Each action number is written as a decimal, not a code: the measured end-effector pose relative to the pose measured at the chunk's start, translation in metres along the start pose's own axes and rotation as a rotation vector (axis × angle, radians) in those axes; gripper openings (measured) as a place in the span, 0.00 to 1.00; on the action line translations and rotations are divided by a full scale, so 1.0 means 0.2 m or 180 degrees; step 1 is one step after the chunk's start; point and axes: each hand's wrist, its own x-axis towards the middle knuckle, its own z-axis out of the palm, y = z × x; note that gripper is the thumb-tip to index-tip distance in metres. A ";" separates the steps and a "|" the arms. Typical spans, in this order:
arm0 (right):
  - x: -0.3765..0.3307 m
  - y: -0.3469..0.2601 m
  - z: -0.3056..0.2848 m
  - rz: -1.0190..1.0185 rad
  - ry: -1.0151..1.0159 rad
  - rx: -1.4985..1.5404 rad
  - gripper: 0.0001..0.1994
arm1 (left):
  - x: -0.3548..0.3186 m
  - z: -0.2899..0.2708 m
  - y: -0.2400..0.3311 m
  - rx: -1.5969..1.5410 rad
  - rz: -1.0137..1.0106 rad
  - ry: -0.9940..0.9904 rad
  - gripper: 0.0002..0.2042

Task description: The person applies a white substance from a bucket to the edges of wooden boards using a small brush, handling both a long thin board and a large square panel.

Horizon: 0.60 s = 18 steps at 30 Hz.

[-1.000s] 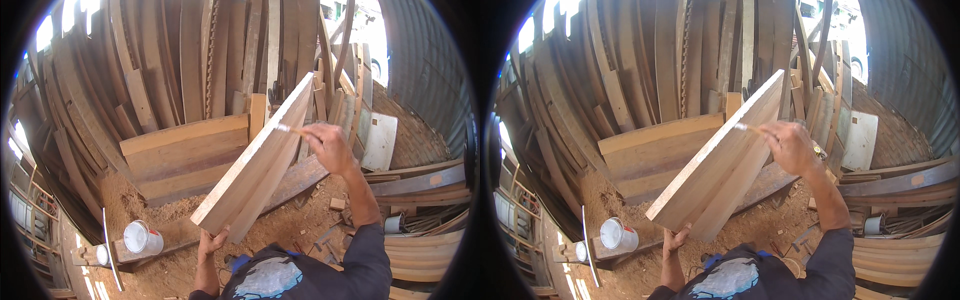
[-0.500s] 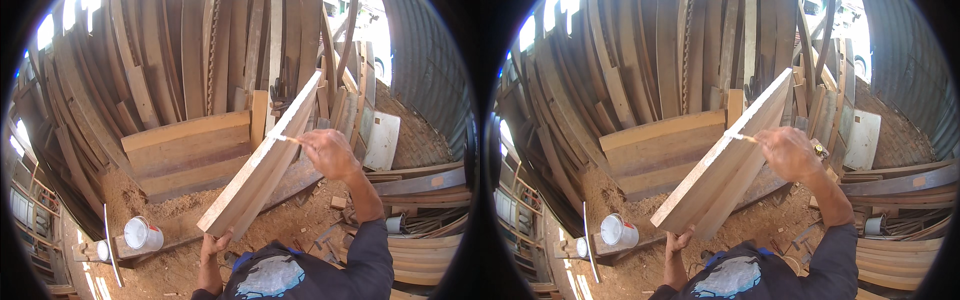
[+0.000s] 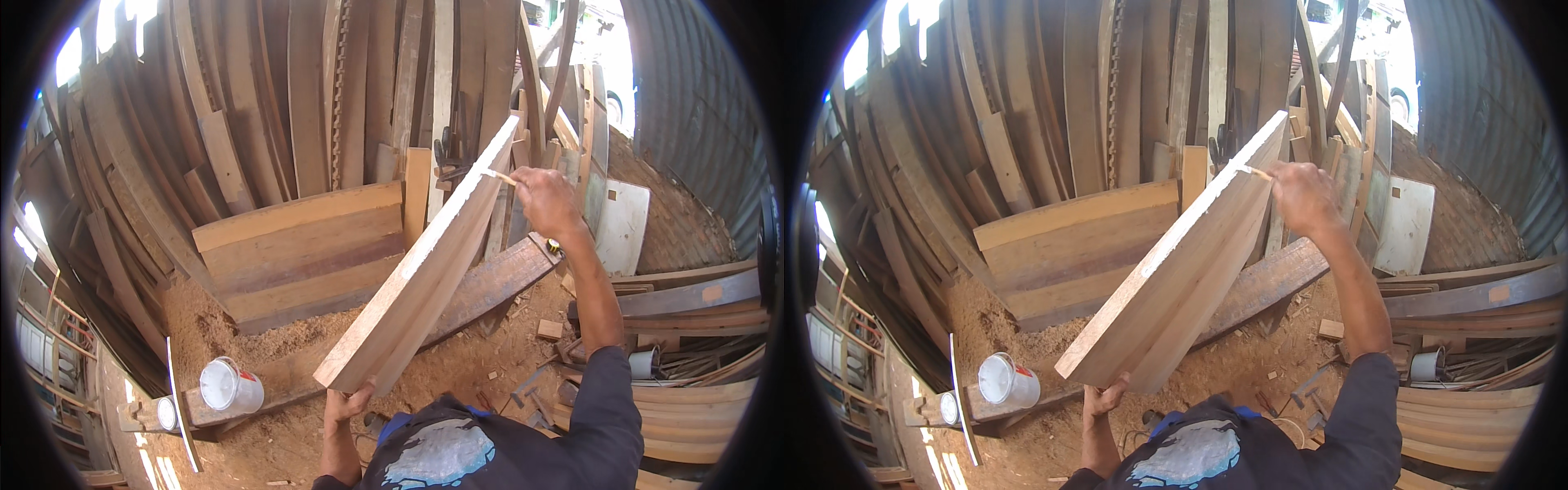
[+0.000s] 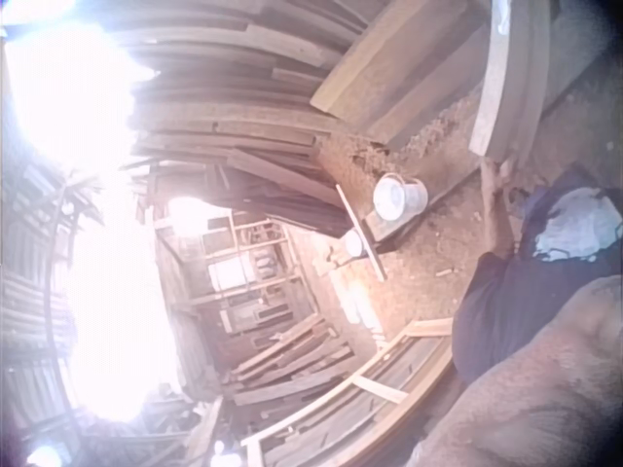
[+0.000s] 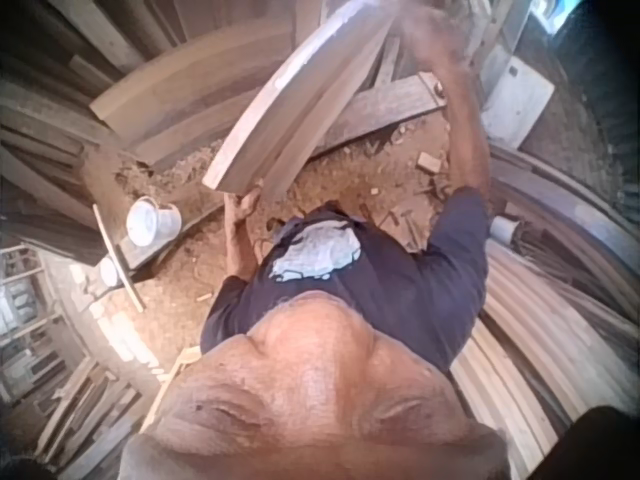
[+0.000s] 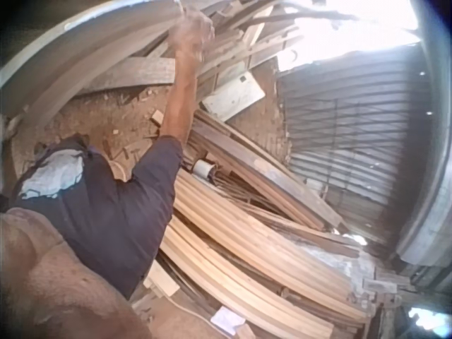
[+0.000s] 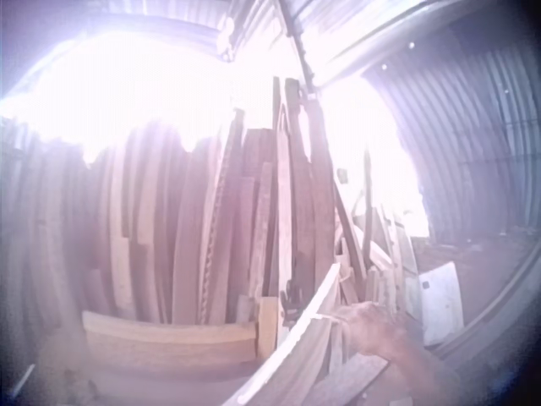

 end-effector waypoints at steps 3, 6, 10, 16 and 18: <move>-0.10 -0.03 0.02 -0.0456 -0.0062 0.0478 0.10 | -0.02 -0.04 -0.04 -0.0060 -0.0088 -0.0067 0.18; -0.13 -0.08 -0.03 -0.0606 -0.0057 0.0894 0.10 | -0.02 -0.05 -0.03 -0.0123 -0.0207 -0.0047 0.17; 0.04 0.06 -0.01 0.0298 -0.0208 0.0780 0.11 | 0.03 -0.02 0.03 -0.0267 -0.0152 0.0013 0.13; 0.01 0.01 0.04 -0.0168 -0.0500 0.0926 0.11 | -0.03 -0.05 -0.06 -0.0317 -0.0246 0.0013 0.13; -0.09 -0.09 0.00 -0.0371 -0.0739 0.0947 0.12 | -0.01 -0.02 -0.02 -0.0230 -0.0222 0.0014 0.13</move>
